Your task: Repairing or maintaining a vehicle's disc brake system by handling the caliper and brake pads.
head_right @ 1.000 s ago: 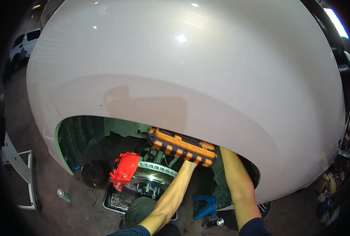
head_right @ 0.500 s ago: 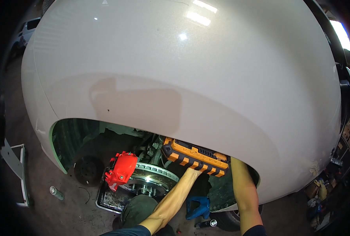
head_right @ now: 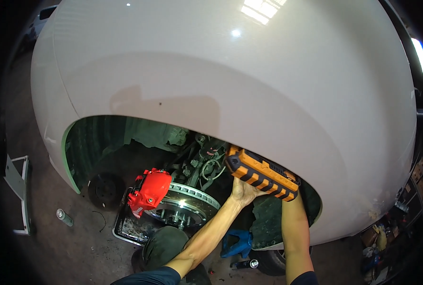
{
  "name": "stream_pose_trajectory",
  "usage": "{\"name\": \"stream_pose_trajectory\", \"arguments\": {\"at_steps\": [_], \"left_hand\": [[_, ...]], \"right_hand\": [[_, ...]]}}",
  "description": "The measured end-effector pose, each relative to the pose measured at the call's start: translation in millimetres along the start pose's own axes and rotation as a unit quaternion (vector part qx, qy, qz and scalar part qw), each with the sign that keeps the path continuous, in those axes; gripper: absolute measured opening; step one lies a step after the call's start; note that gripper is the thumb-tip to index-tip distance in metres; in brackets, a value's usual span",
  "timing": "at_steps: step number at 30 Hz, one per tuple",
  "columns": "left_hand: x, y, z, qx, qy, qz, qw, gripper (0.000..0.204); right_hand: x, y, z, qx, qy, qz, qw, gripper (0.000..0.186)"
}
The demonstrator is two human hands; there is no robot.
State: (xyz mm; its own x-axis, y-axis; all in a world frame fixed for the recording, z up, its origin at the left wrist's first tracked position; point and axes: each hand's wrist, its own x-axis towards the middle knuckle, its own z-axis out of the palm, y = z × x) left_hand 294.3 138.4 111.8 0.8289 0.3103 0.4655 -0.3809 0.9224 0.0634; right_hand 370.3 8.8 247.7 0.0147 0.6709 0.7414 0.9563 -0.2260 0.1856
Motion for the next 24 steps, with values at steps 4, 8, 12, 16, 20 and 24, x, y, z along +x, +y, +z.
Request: {"name": "stream_pose_trajectory", "arguments": {"at_steps": [4, 8, 12, 16, 20, 24], "left_hand": [[3.3, -9.6, 6.5, -0.088, -0.023, -0.008, 0.996, 0.1], [3.5, -13.5, 18.2, -0.07, -0.032, -0.01, 0.997, 0.102], [-2.9, -10.9, 31.8, 0.005, -0.016, 0.03, 0.999, 0.114], [-11.7, -5.6, 29.8, -0.01, -0.037, 0.034, 0.999, 0.116], [-21.0, -4.0, 13.6, 0.028, -0.025, 0.027, 0.999, 0.111], [-34.8, -11.7, -0.6, 0.034, -0.014, 0.018, 0.999, 0.096]], "right_hand": [[6.5, 7.6, 7.3, -0.005, -0.003, -0.017, 1.0, 0.031], [11.4, 12.9, 16.3, -0.005, -0.006, -0.029, 1.0, 0.031], [13.9, 16.3, 21.2, -0.005, -0.005, -0.043, 0.999, 0.031], [18.1, 16.1, 21.1, -0.001, -0.001, -0.06, 0.998, 0.032], [11.3, 3.4, 30.8, 0.0, 0.011, -0.035, 0.999, 0.032], [-9.0, -23.8, 50.2, 0.1, 0.039, 0.014, 0.994, 0.022]]}}
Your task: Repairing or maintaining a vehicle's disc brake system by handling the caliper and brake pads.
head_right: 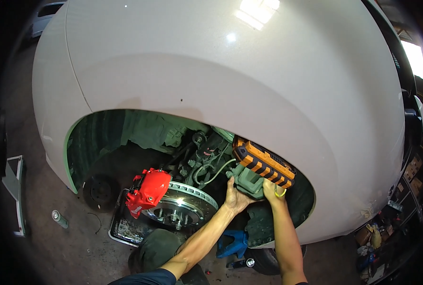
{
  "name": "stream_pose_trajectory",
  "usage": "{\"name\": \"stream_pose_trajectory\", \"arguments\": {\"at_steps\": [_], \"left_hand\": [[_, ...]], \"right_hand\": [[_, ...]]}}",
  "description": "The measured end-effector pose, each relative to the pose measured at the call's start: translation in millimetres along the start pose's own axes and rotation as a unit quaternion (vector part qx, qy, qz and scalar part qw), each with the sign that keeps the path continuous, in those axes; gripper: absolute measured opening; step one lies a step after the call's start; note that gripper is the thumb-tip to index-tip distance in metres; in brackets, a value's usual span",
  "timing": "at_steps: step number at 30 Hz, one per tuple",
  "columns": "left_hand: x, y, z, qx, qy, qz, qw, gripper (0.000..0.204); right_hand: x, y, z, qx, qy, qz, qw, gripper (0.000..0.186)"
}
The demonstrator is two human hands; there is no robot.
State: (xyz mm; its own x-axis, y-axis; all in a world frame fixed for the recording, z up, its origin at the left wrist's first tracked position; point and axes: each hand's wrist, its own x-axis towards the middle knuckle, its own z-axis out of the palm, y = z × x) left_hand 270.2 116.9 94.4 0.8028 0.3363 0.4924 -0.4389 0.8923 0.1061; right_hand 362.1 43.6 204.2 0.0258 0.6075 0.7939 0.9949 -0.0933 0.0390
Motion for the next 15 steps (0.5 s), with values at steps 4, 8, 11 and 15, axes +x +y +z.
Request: {"name": "stream_pose_trajectory", "arguments": {"at_steps": [4, 8, 11, 15], "left_hand": [[-14.4, -13.7, -8.4, -0.035, -0.021, 0.029, 0.999, 0.104], [-19.3, -25.3, -20.9, -0.003, 0.021, 0.038, 0.999, 0.107], [-25.7, -34.8, -31.7, -0.02, 0.037, 0.036, 0.998, 0.111], [-33.2, -41.2, -48.9, -0.019, 0.011, 0.045, 0.999, 0.114]], "right_hand": [[-18.9, -30.9, 5.0, 0.052, 0.001, 0.131, 0.99, 0.012], [-41.2, -62.3, -5.6, 0.331, 0.058, 0.27, 0.902, 0.021], [-53.5, -73.1, -15.5, 0.368, 0.093, 0.235, 0.895, 0.017], [-64.1, -81.0, -30.6, 0.11, 0.087, 0.107, 0.984, 0.015]]}}
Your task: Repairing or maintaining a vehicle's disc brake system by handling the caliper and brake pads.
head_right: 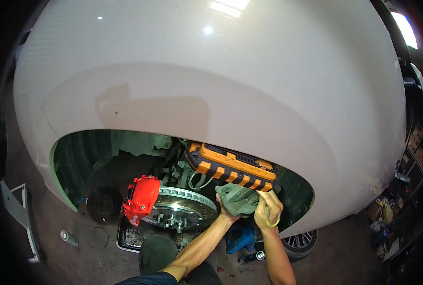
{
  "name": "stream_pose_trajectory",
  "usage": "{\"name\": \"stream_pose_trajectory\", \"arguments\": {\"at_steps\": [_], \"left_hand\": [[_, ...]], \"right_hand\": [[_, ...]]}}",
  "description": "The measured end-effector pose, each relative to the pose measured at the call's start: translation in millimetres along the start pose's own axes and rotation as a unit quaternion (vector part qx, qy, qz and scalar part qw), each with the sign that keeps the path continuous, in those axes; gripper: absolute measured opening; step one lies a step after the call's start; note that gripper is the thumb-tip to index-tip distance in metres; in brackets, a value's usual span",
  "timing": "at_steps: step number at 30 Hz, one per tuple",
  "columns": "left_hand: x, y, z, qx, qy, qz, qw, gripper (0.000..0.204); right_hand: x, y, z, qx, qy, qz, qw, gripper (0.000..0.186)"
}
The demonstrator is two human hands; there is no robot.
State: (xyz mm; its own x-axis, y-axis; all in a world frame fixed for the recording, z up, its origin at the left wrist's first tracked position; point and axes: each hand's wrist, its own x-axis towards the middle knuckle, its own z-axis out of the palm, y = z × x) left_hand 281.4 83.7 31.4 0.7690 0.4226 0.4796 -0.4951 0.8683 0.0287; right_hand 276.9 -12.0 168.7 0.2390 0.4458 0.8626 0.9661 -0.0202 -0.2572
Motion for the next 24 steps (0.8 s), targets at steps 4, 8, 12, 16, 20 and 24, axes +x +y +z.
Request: {"name": "stream_pose_trajectory", "arguments": {"at_steps": [4, 8, 12, 16, 20, 24], "left_hand": [[-1.8, 4.1, -14.5, -0.032, -0.089, -0.006, 0.996, 0.106], [-11.9, 7.6, -15.5, -0.028, -0.042, -0.024, 0.998, 0.104], [-23.0, 11.3, -6.2, -0.014, -0.021, -0.045, 0.999, 0.102], [-27.5, 14.8, 4.6, -0.006, -0.015, -0.058, 0.998, 0.1], [-31.0, 19.4, 12.6, -0.005, -0.012, -0.061, 0.998, 0.098], [-40.4, 24.6, 20.3, -0.008, 0.009, -0.072, 0.997, 0.097]], "right_hand": [[1.0, -13.0, -15.5, -0.186, 0.061, -0.113, 0.974, 0.02], [14.4, -21.7, -40.8, -0.284, 0.05, -0.156, 0.945, 0.024], [15.9, -32.5, -53.1, -0.263, 0.009, -0.099, 0.96, 0.024], [-9.7, -49.7, -50.7, -0.247, 0.031, 0.028, 0.968, 0.019], [-48.4, -54.0, -48.7, -0.135, 0.11, 0.24, 0.955, 0.03], [-75.0, -36.7, -52.4, 0.01, 0.129, 0.343, 0.93, 0.067]]}}
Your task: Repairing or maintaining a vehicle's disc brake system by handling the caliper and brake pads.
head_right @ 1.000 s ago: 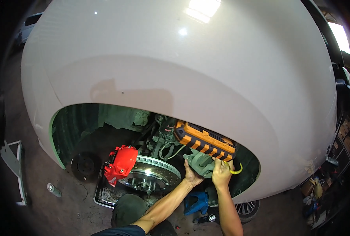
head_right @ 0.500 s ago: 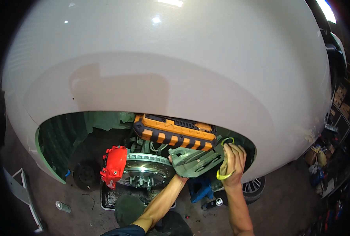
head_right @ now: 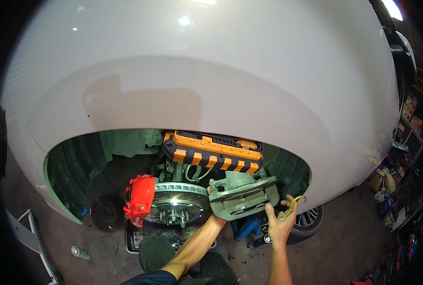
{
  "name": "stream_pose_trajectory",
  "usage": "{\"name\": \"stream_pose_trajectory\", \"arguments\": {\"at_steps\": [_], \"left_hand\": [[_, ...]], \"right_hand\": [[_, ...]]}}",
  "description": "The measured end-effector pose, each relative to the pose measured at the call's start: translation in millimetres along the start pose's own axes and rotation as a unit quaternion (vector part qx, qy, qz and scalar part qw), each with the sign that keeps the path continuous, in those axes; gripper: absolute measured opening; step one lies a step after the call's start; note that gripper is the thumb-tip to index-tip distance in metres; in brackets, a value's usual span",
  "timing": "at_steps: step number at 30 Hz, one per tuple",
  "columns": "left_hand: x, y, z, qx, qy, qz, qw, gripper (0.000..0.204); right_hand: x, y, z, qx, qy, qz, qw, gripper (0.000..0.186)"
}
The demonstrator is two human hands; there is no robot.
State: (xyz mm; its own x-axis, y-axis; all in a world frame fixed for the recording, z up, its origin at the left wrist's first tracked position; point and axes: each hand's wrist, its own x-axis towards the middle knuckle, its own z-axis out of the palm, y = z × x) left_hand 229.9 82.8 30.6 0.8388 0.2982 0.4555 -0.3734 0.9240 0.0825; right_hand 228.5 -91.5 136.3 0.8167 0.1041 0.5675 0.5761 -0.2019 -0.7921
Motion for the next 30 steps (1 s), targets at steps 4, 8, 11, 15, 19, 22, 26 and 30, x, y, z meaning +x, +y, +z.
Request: {"name": "stream_pose_trajectory", "arguments": {"at_steps": [4, 8, 11, 15, 19, 22, 26, 30], "left_hand": [[-15.8, -0.1, 5.0, -0.014, 0.07, -0.015, 0.997, 0.085], [-26.1, 1.5, 3.0, -0.013, 0.145, -0.048, 0.988, 0.08], [-27.3, 6.8, -3.6, -0.03, 0.16, -0.092, 0.982, 0.076], [-27.3, 2.8, -9.3, -0.089, 0.129, -0.17, 0.973, 0.076], [-23.0, -17.7, -1.1, -0.046, 0.073, -0.108, 0.99, 0.075], [-24.0, -19.9, 10.9, 0.049, 0.091, -0.032, 0.994, 0.08], [-36.2, -10.7, 23.0, 0.125, 0.066, -0.045, 0.989, 0.114], [-40.7, -17.0, 17.7, 0.188, -0.05, -0.013, 0.981, 0.121]], "right_hand": [[3.9, 21.5, -11.4, -0.135, -0.093, -0.267, 0.95, 0.105], [3.7, 34.6, -23.6, -0.231, -0.055, -0.403, 0.884, 0.086], [-4.3, 45.6, -31.0, -0.257, -0.018, -0.421, 0.87, 0.077], [-8.3, 62.5, -33.2, -0.205, -0.025, -0.462, 0.863, 0.071], [-15.4, 62.9, -26.6, -0.157, -0.045, -0.469, 0.868, 0.071], [-28.7, 46.0, -14.4, -0.096, -0.031, -0.362, 0.927, 0.063], [-29.5, 9.8, -7.3, -0.036, -0.017, -0.231, 0.972, 0.053], [-14.9, -26.0, -5.6, -0.052, -0.016, -0.18, 0.982, 0.041]]}}
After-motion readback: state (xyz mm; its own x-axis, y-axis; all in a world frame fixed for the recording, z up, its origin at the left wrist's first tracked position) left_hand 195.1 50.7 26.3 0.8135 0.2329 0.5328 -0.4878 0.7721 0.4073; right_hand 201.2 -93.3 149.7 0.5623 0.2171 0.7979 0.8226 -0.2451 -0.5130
